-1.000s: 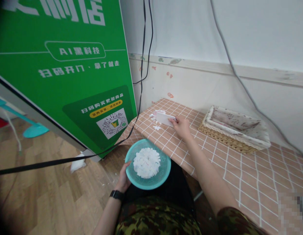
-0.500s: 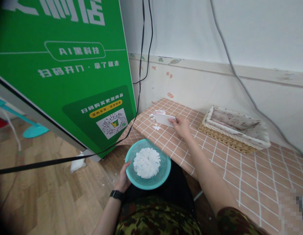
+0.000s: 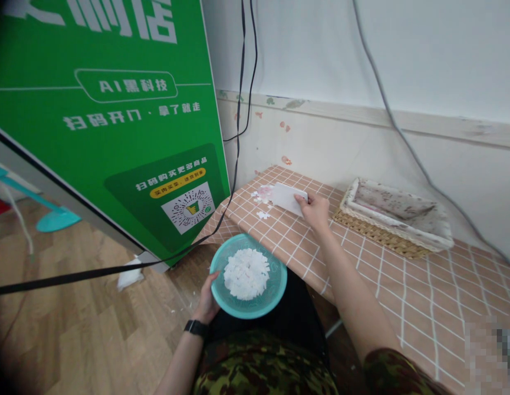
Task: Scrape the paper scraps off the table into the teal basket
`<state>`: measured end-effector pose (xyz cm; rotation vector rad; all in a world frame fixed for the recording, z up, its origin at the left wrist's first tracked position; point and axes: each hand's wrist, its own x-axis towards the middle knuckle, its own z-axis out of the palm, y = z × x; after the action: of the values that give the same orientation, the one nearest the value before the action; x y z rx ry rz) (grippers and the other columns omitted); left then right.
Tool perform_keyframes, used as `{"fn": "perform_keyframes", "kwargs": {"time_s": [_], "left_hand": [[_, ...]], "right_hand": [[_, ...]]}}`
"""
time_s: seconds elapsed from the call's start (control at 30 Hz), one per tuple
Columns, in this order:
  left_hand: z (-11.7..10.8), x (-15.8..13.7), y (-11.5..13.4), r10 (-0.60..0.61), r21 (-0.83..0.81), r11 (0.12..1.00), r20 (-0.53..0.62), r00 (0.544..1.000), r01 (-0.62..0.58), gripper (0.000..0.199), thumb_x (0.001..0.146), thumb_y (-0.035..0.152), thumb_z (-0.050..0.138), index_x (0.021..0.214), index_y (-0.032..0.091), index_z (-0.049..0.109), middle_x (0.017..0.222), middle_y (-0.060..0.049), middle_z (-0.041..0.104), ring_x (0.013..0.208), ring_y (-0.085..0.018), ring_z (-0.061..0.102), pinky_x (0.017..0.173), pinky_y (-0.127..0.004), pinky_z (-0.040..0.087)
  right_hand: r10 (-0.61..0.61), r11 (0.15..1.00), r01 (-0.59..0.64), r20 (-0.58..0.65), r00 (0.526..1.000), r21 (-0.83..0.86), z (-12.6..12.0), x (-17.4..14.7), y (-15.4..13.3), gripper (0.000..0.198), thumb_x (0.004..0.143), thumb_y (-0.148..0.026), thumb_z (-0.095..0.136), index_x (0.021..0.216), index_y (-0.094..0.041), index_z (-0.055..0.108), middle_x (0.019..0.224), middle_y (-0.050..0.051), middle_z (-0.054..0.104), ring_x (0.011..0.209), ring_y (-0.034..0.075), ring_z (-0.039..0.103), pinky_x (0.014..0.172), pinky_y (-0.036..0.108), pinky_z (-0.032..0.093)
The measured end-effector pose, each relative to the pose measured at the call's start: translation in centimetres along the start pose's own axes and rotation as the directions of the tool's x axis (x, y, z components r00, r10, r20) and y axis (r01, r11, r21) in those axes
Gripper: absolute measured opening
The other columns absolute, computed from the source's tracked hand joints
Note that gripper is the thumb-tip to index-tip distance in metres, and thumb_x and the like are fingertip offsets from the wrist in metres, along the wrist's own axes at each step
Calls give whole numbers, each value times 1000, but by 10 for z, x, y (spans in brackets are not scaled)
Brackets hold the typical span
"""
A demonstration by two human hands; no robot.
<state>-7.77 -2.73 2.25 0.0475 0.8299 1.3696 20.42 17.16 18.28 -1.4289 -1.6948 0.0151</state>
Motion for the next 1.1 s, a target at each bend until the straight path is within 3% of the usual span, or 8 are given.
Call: {"fn": "perform_keyframes", "kwargs": {"time_s": [0.43,0.63,0.93,1.1], "left_hand": [[-1,0,-1,7,27,1000,-2,1000,-7,36,75,28,61,106,10,62,95,-12,72,94,-29,64,88,-41,46],[-3,2,-1,12,21,1000,4,1000,-12,33,73,28,62,101,10,64,90,-12,72,93,-30,65,89,-42,46],[-5,3,-2,12,30,999,7,1000,-12,33,74,29,61,101,9,64,90,-11,72,93,-29,65,87,-41,47],[-6,4,-2,13,17,1000,7,1000,-13,33,74,28,62,101,9,65,90,-12,72,91,-29,65,86,-41,48]], "right_hand": [[-31,999,32,87,996,-15,7,-3,-5,41,78,-49,50,51,-19,41,46,-2,40,47,11,36,49,27,22],[-4,999,5,25,1000,-50,5,-1,0,38,78,-48,51,55,-18,48,49,-1,44,48,12,39,50,27,23],[30,999,-31,49,998,8,6,-3,-3,40,76,-51,51,55,-17,50,47,-2,40,48,11,38,48,25,22],[-25,999,23,74,997,28,1,-4,-8,41,75,-49,53,50,-17,44,45,-3,38,46,9,33,47,25,21]]}}
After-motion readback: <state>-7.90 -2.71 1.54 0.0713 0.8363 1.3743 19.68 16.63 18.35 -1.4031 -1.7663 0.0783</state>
